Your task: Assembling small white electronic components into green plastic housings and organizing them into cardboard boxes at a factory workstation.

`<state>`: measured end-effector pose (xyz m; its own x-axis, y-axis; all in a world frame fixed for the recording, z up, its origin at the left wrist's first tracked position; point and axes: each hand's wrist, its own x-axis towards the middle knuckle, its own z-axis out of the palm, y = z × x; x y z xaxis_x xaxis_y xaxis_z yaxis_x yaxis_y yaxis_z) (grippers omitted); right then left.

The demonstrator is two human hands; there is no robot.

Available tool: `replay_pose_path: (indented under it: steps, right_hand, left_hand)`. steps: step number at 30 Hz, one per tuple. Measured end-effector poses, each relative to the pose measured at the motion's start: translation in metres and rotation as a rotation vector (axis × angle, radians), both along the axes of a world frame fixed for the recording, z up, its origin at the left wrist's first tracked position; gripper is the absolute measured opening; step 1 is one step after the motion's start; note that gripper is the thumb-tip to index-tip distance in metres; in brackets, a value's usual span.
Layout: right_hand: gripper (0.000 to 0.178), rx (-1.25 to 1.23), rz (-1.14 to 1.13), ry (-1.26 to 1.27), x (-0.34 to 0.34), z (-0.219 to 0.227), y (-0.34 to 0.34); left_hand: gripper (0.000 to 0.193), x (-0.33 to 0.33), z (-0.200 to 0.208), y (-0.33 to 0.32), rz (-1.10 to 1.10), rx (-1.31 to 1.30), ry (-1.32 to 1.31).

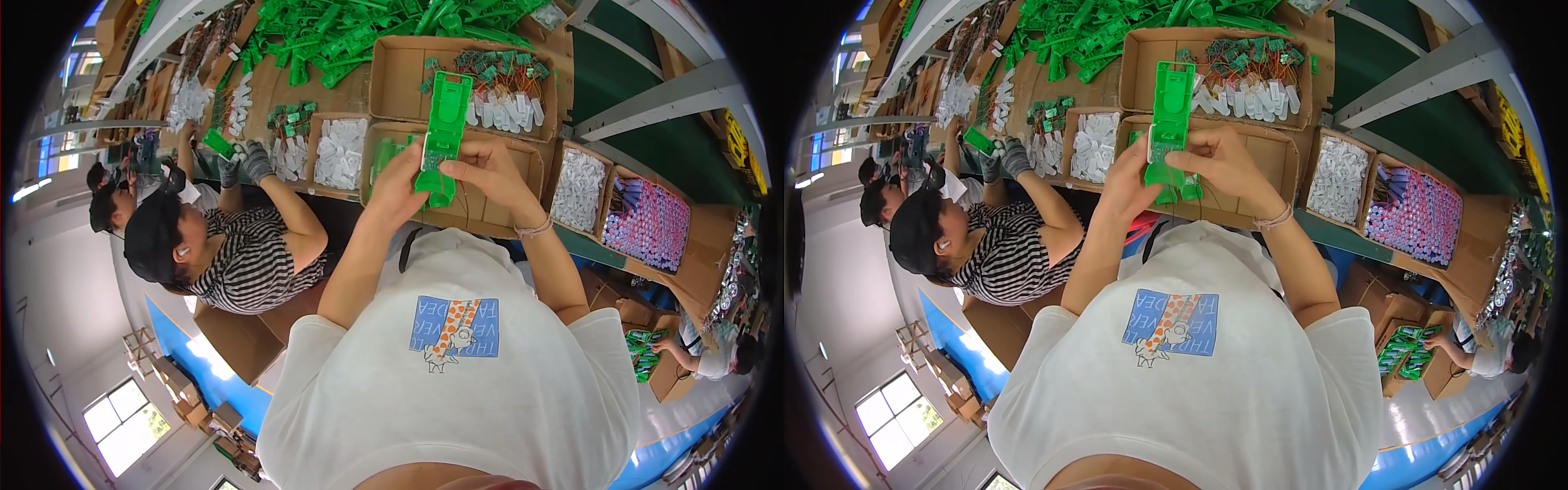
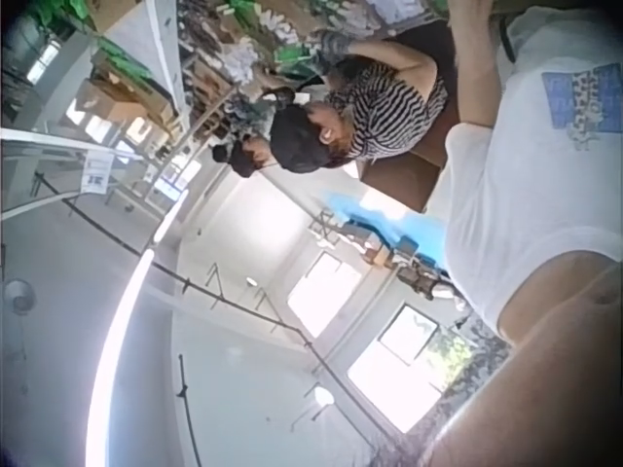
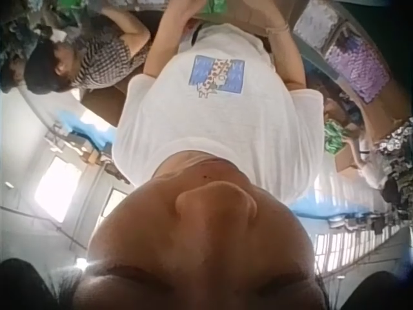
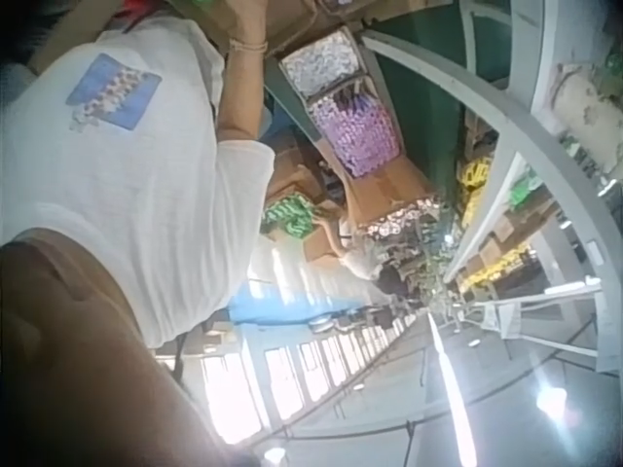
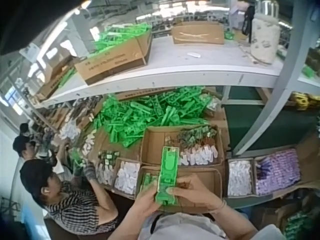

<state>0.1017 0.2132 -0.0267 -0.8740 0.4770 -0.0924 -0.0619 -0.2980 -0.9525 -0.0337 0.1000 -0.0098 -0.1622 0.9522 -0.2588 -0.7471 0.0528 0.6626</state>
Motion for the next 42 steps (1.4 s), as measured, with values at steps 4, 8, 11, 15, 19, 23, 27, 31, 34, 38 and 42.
replay_pose_path:
  steps: [4,8,11,15,19,23,27,31,34,38,42]
  right_hand:
    - [0.019,-0.026,-0.040,0.067,0.000,-0.013,-0.004]
    - [0.018,0.010,-0.013,-0.015,0.005,-0.017,-0.001]
    - [0.029,0.586,0.090,-0.291,0.004,-0.019,0.012]
    - [0.042,0.200,0.229,-0.343,0.018,0.013,0.022]
    - [0.060,-0.676,0.161,0.229,0.031,0.018,0.043]
    - [0.065,-1.115,0.098,0.471,0.025,0.037,0.044]
    - [0.057,-0.719,-0.066,0.336,0.019,0.018,0.046]
    - [0.034,-0.333,-0.180,0.026,0.017,0.008,0.046]
    - [0.019,0.149,-0.309,-0.398,0.016,0.000,0.052]
    - [0.039,0.115,-0.320,-0.199,0.004,0.001,0.042]
    - [0.050,-0.129,-0.290,-0.198,-0.029,0.013,0.019]
  left_hand:
    - [0.053,0.001,-0.004,-0.001,-0.079,0.026,0.097]
    - [0.049,0.009,-0.013,-0.001,-0.014,-0.048,0.176]
    - [0.047,0.013,-0.012,0.003,0.039,0.002,0.172]
    - [0.046,-0.006,-0.026,0.002,0.189,-0.069,0.481]
    - [0.043,-0.012,-0.046,-0.002,0.219,-0.186,0.781]
    - [0.036,-0.012,-0.040,-0.003,0.175,-0.309,0.452]
    - [0.037,-0.014,-0.051,-0.006,0.142,-0.109,0.434]
    - [0.034,-0.013,-0.051,-0.004,0.153,-0.188,0.525]
    - [0.032,-0.009,-0.051,0.000,0.180,-0.282,0.757]
    - [0.030,-0.002,-0.047,0.005,0.185,-0.349,0.942]
    - [0.039,0.011,-0.054,0.000,0.155,-0.283,1.155]
